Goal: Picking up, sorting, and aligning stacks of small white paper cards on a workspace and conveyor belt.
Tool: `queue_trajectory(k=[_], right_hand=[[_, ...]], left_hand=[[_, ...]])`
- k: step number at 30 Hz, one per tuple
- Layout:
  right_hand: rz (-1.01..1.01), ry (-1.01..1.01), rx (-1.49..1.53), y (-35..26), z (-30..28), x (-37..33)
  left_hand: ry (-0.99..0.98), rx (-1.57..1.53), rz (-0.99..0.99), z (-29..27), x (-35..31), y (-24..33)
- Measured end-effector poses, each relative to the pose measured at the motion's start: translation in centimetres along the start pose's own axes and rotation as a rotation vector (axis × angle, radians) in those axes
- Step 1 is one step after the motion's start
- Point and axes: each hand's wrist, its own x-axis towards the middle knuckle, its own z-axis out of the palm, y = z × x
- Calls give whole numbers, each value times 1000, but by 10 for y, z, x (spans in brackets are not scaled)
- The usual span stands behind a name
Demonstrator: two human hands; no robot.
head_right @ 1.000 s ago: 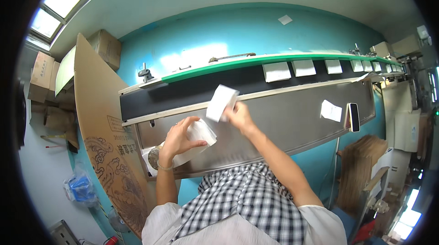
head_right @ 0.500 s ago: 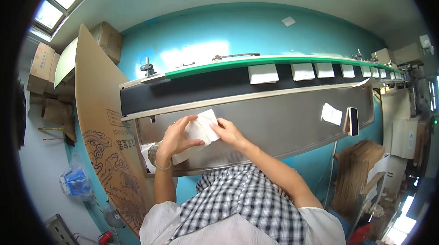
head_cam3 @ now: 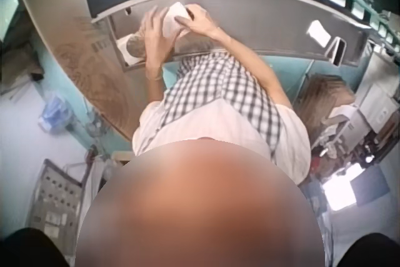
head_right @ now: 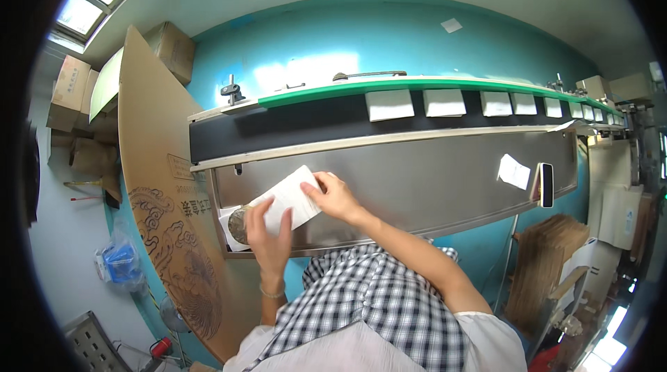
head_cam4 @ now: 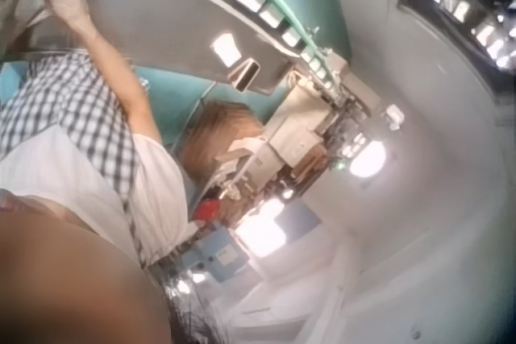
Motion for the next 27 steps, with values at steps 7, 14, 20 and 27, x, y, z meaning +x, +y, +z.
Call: queue_trajectory(k=[7,14,20,27], right_hand=[[133,-62,294,23,-2,4],[-57,48,17,18,-21,-8],[-49,149,-35,20,-58,-14],[24,4,-2,41,-88,-16]], left_hand=[[418,-76,-253,27,-74,-6],[178,205,-293,33,-61,11],[170,280,-102,58,-31,16],[-117,255,-194,83,2,54]])
